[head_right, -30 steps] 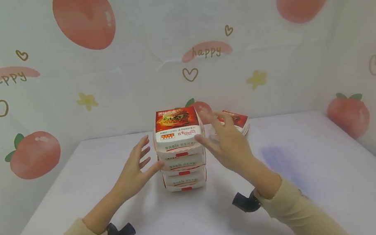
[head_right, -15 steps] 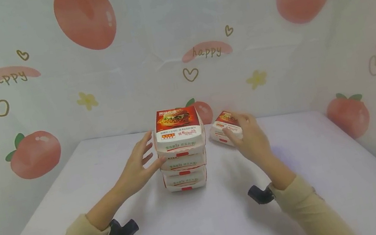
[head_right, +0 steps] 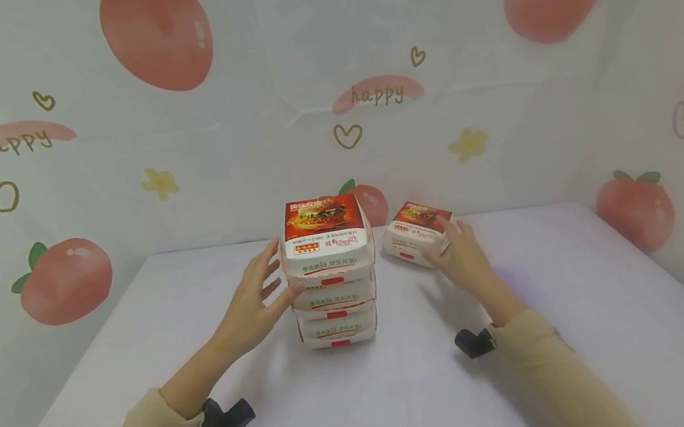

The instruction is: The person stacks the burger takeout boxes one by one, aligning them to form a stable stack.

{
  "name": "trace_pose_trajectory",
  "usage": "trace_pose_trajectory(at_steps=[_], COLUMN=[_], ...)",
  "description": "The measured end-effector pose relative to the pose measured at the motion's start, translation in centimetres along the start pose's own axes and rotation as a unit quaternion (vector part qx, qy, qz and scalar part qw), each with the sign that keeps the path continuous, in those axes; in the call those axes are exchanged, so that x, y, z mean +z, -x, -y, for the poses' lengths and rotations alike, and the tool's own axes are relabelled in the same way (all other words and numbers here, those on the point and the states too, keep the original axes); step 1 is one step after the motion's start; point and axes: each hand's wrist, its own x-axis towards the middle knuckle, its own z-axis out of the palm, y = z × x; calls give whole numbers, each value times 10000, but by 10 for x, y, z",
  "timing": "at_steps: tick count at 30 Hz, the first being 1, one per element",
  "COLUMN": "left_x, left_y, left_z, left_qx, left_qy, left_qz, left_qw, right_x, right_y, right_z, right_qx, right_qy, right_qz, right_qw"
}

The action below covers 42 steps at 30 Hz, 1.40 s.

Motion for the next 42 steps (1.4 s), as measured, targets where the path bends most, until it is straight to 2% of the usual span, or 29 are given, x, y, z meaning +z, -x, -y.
trace_pose_trajectory(at_steps=[4, 19, 27, 36, 42], left_x=[0, 2, 3, 4, 4], left_y=[0, 1, 1, 0, 0], left_z=[0, 1, 1, 1, 1], left_qx=[4, 3, -35, -17, -47], left_qy=[30, 158, 127, 100, 68], left_qz=[-1, 33, 36, 40, 49], left_qw=[10000, 9999, 9999, 9999, 10000], right_x=[7, 24, 27, 28, 25], right_y=[-6, -19, -20, -19, -17], right_z=[-5, -12, -12, -10, -7], right_qx=[85, 186, 192, -73, 84], right_qy=[-32, -190, -389, -361, -318], right_qz=[129, 70, 45, -208, -83], right_qw=[9999, 9996, 9990, 9991, 9994])
